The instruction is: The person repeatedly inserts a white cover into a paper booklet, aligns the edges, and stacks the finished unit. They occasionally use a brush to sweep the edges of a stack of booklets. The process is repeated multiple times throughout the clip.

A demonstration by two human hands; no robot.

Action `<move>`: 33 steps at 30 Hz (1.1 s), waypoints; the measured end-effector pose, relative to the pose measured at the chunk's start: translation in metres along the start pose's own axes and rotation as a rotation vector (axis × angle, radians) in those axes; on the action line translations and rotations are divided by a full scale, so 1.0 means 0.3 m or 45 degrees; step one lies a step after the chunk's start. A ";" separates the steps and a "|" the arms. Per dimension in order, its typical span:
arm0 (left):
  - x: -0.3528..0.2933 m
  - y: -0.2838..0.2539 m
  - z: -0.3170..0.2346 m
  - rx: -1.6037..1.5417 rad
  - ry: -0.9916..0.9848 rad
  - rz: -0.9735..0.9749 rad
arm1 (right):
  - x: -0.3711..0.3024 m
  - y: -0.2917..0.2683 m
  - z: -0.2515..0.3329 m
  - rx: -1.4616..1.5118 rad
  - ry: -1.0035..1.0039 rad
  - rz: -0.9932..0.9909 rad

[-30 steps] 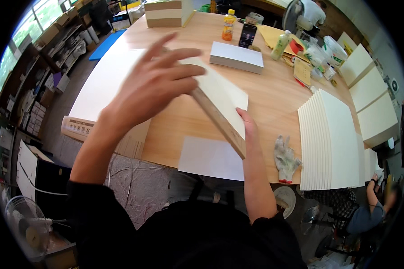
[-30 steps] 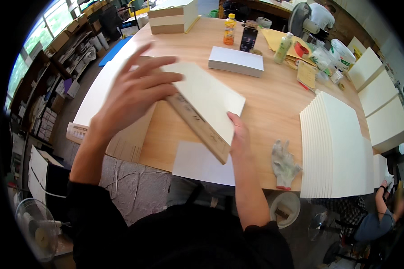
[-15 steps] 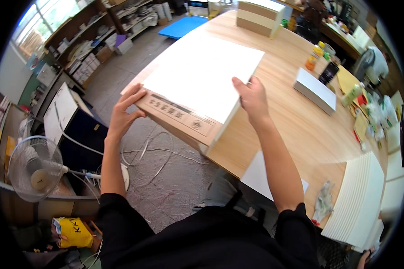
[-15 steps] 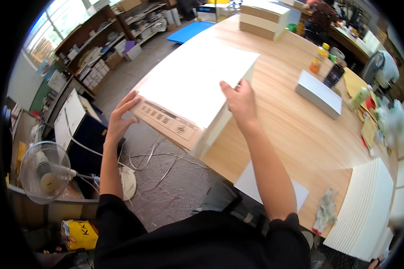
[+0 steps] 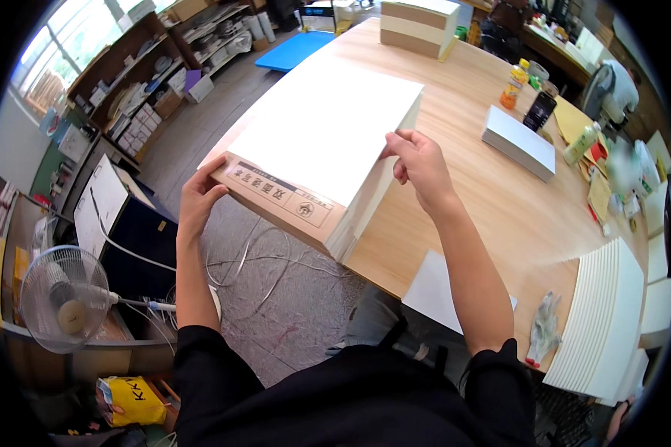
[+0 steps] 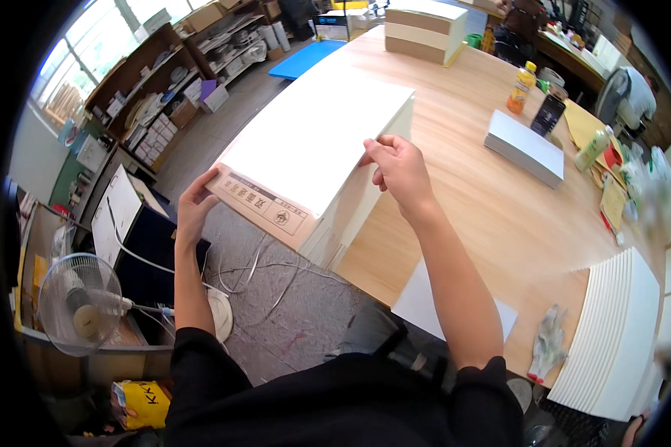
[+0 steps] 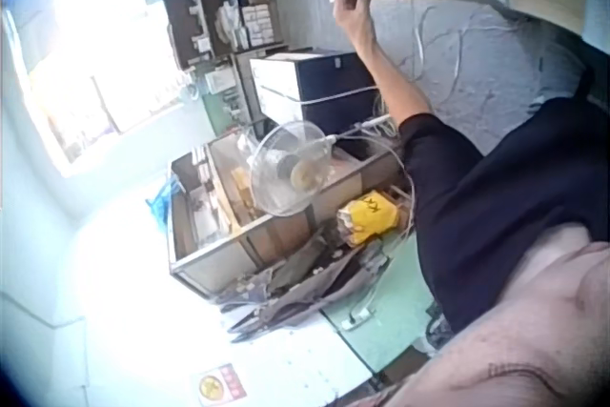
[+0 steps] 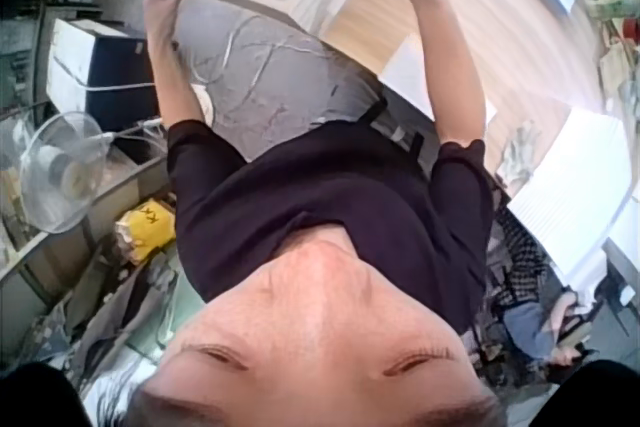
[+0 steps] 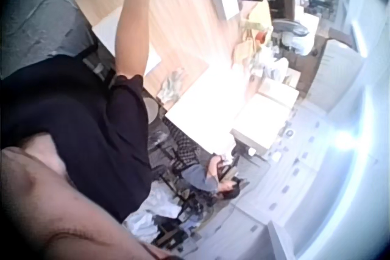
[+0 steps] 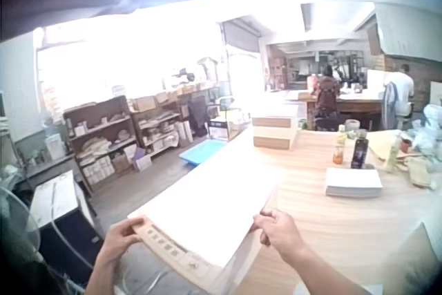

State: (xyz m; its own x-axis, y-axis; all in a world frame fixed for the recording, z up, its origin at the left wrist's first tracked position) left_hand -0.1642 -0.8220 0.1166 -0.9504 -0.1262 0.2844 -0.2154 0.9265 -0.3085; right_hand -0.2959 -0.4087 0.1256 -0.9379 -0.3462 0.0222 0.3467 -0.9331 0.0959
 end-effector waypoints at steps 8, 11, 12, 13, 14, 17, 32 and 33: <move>0.031 -0.035 -0.043 0.334 0.048 0.114 | -0.769 -0.657 -0.070 -0.270 -0.104 -0.609; 0.036 -0.208 -0.243 0.467 0.530 -0.356 | -1.129 -0.878 -0.122 -0.876 -0.128 -1.059; 0.025 -0.065 -0.415 0.730 0.716 -0.532 | -1.211 -0.890 -0.099 -1.326 -0.131 -1.136; 0.032 0.088 -0.549 0.262 0.926 -0.409 | -1.265 -0.885 -0.102 -1.765 -0.121 -1.162; 0.037 0.339 -0.663 0.076 0.991 -0.302 | -1.299 -0.912 -0.158 -1.735 -0.052 -1.099; 0.018 1.189 -0.896 -0.283 1.148 0.484 | -1.347 -0.913 -0.215 -1.742 -0.033 -1.108; -0.748 2.564 -1.424 -0.241 1.657 1.684 | -1.746 -0.754 0.185 -1.641 -0.264 -1.487; -0.728 2.574 -1.418 -0.270 1.596 1.690 | -1.756 -0.764 0.216 -1.674 -0.207 -1.517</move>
State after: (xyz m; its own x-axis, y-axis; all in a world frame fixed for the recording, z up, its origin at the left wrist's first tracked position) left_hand -0.0276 0.0717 0.2023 0.2774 0.8551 0.4380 0.5720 0.2193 -0.7904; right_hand 0.1180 -0.0061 0.1564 -0.6281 0.4458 0.6377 -0.7508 -0.1319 -0.6473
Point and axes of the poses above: each hand's wrist, its own x-axis towards the middle knuckle, its own y-axis out of the palm, z = x × y, the point moved 9 cm from there along x, towards the middle knuckle, and after that the axes turned 6 degrees about z, right-handed, at the moved point
